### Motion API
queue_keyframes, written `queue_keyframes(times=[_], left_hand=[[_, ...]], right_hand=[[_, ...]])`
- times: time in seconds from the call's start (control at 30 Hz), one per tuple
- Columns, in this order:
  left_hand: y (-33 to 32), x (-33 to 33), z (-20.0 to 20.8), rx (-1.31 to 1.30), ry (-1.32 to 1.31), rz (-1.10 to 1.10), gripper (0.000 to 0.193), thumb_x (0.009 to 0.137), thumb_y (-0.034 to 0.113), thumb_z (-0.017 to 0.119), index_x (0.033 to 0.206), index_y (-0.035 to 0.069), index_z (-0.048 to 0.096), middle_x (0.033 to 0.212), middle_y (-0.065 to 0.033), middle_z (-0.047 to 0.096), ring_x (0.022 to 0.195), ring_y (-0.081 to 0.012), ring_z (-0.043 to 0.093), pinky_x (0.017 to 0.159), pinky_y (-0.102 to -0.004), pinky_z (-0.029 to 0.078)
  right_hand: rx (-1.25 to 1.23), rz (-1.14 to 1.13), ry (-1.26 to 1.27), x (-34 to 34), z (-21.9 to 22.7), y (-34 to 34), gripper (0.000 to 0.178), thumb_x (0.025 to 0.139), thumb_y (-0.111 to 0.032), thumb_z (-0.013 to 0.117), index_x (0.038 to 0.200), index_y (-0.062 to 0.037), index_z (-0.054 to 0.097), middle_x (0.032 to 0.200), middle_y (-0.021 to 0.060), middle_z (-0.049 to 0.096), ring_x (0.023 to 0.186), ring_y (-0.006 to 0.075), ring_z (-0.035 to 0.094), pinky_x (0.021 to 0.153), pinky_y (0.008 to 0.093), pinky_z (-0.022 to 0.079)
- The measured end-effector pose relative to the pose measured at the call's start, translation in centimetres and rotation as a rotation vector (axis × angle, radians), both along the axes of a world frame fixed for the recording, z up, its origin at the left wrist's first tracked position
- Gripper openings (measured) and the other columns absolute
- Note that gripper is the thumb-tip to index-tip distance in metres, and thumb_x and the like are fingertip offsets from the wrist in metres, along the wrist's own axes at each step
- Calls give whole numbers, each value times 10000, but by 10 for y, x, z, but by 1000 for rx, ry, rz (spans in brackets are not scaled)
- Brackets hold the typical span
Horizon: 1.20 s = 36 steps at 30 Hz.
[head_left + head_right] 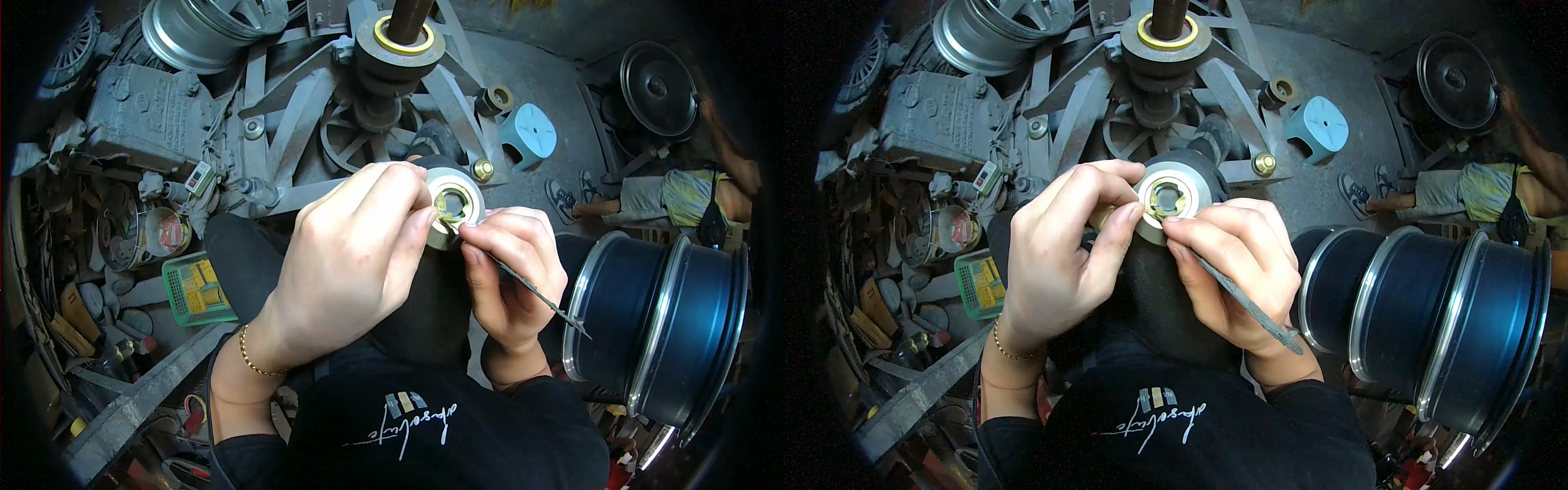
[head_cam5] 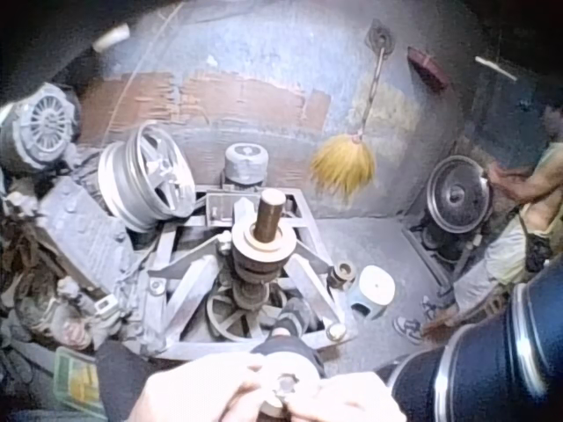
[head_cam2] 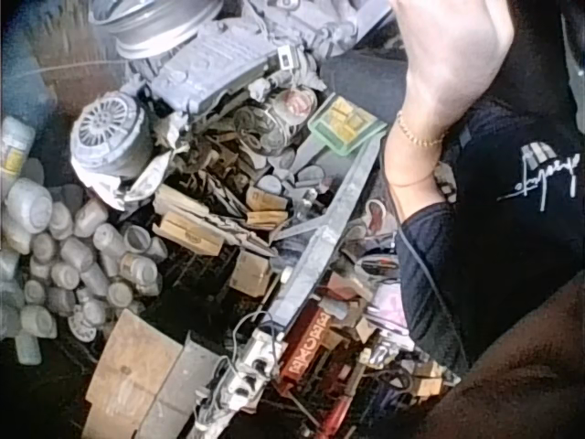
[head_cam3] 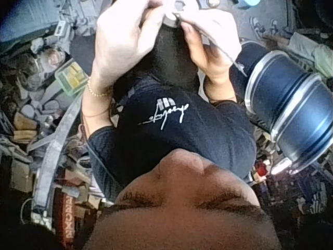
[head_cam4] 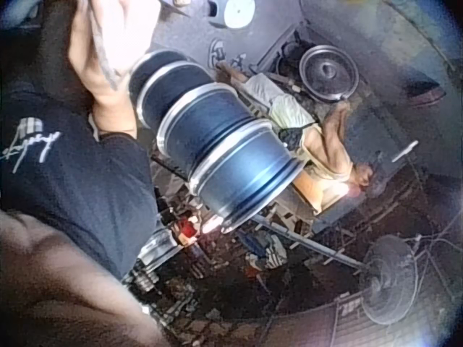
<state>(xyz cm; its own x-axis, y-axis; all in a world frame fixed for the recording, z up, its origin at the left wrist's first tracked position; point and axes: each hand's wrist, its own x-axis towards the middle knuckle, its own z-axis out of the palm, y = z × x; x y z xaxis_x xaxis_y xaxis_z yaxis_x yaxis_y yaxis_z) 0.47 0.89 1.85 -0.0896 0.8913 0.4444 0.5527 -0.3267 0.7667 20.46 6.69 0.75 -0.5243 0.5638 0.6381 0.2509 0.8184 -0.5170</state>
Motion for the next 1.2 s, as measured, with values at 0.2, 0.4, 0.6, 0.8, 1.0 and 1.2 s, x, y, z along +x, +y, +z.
queue_keyframes(times=[0.2, 0.4, 0.6, 0.8, 1.0, 1.2], left_hand=[[3, -1, 1, -27, 9, -8, 84, 919, -40, 719, 956, -54, 645, 1018, -196, 734, 828, -294, 744, 746, -344, 574], [6, -2, -1, -9, 53, 7, 93, 905, -47, 731, 959, -45, 656, 1010, -188, 738, 833, -306, 743, 747, -352, 579], [6, -2, -1, 10, 57, 13, 102, 898, -71, 731, 970, -40, 665, 1005, -192, 741, 851, -332, 744, 752, -360, 588], [6, -4, 0, 27, 62, -17, 108, 897, -77, 734, 978, -41, 672, 1004, -194, 740, 851, -322, 750, 743, -353, 591], [6, -2, -7, 39, 17, -31, 131, 912, -19, 713, 986, -7, 606, 911, -183, 623, 835, -391, 663, 748, -444, 552], [7, -4, -3, 31, 73, 0, 100, 903, -42, 743, 976, -34, 674, 1013, -174, 750, 845, -302, 755, 737, -344, 587]], right_hand=[[41, -30, 11, -3, -5, -4, 257, 830, -5, 831, 1082, -26, 787, 980, 116, 734, 870, 304, 686, 807, 388, 562], [51, -59, 14, -3, -7, -6, 262, 831, -8, 833, 1089, -30, 792, 974, 111, 739, 881, 305, 690, 832, 396, 572], [40, -57, 22, -3, -7, -6, 276, 822, -5, 840, 1093, -31, 794, 975, 107, 741, 887, 300, 691, 838, 396, 574], [66, -55, 10, -4, -7, -6, 300, 811, 3, 841, 1103, -32, 789, 979, 104, 735, 880, 299, 687, 831, 394, 572], [88, -72, -10, -7, -7, -9, 312, 799, 17, 837, 1104, -24, 782, 976, 111, 730, 876, 303, 687, 826, 394, 572], [66, -65, -15, -2, -5, -8, 301, 806, 13, 835, 1100, -20, 782, 967, 118, 728, 879, 315, 702, 836, 409, 589]])
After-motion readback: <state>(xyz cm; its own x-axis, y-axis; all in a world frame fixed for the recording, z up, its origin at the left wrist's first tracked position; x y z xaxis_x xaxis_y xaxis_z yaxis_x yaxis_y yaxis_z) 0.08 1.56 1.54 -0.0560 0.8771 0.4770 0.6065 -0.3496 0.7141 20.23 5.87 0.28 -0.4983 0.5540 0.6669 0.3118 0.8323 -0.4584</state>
